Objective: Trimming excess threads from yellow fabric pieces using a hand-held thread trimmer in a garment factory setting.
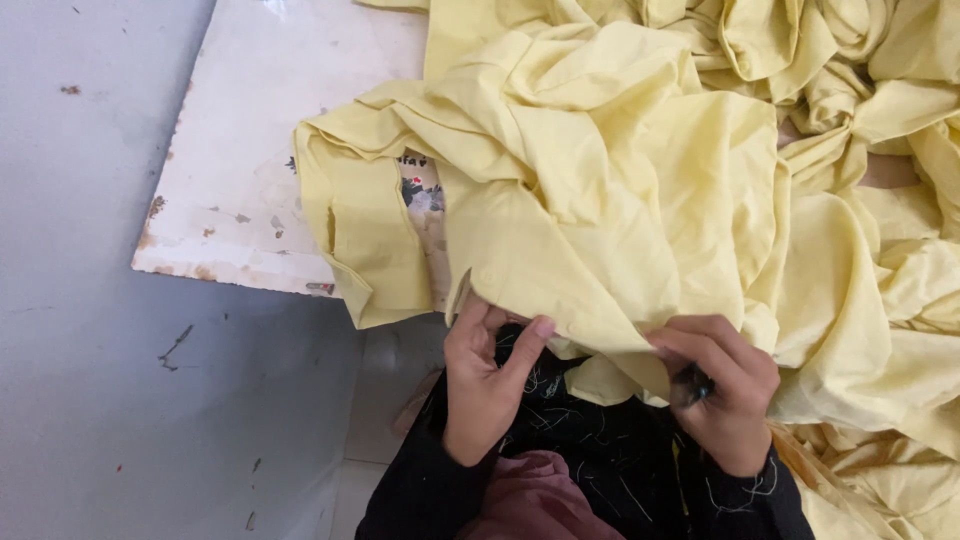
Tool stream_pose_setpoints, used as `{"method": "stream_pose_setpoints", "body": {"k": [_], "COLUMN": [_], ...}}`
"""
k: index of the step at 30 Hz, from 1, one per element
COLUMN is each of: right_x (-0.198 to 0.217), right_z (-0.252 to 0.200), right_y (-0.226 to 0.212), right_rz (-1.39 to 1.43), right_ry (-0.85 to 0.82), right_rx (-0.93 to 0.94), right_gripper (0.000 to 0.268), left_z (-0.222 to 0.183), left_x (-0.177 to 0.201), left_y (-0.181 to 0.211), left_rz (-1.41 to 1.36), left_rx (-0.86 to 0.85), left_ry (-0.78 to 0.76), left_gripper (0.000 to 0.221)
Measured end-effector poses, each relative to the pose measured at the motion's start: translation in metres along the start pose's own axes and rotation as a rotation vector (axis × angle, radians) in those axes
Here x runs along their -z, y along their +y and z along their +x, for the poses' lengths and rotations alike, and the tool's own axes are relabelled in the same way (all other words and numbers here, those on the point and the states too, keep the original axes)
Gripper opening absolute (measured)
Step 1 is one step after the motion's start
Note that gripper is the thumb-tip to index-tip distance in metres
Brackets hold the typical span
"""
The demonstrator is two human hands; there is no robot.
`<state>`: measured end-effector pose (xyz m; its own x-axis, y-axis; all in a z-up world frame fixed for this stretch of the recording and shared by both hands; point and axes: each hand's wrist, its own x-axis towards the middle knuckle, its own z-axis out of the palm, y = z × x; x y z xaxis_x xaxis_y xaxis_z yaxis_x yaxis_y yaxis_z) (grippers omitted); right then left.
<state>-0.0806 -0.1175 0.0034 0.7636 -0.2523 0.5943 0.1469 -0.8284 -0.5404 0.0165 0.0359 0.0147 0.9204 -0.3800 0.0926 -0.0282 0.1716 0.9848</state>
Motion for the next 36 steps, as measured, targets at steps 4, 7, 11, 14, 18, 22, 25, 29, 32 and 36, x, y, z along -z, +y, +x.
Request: {"method": "stream_pose_setpoints", "body": {"k": [4,7,11,14,18,22,25,29,32,36], "right_x": [0.003,0.002,0.01,0.003,-0.003,-0.003,-0.005,-0.007,-0.008,-0.007], "right_z": [0.0,-0.011,-0.006,-0.005,0.006,0.01,0.012,0.015,0.013,0.0], "right_y": [0.0,0.009,-0.005,-0.002,-0.018,-0.021,-0.021,-0.021,-0.016,-0.013], "right_rz": [-0.07,-0.199,-0.317,-0.295,-0.414,-0.416,-0.414,-0.416,-0.307,-0.121], "right_ry": [-0.092,-0.06,0.019,0.056,0.123,0.093,0.097,0.105,0.096,0.096], "right_rx": [-0.037,-0.066,-0.007,0.208,0.288,0.293,0.331,0.355,0.409,0.113], "right_gripper": [0.028,0.024,0.057,0.028,0.021,0.015,0.013,0.012,0.01,0.02], "left_z": [-0.003,-0.004,-0.012,-0.014,-0.015,-0.015,-0.014,-0.014,-0.014,-0.013], "left_x": [-0.006,-0.012,-0.015,-0.017,-0.02,-0.021,-0.021,-0.021,-0.021,-0.019], "left_y": [-0.002,-0.002,-0.013,-0.01,-0.009,-0.015,-0.01,-0.006,-0.009,-0.012], "left_rz": [-0.205,-0.249,-0.212,-0.169,-0.172,-0.2,-0.174,-0.109,-0.149,-0.161], "left_rx": [0.057,0.09,0.094,0.149,0.155,0.135,0.117,0.122,0.122,0.135], "left_ry": [-0.039,0.022,0.113,0.129,0.138,0.138,0.112,0.114,0.105,0.136], "left_gripper": [0.042,0.053,0.053,0.055,0.054,0.054,0.052,0.053,0.051,0.053]}}
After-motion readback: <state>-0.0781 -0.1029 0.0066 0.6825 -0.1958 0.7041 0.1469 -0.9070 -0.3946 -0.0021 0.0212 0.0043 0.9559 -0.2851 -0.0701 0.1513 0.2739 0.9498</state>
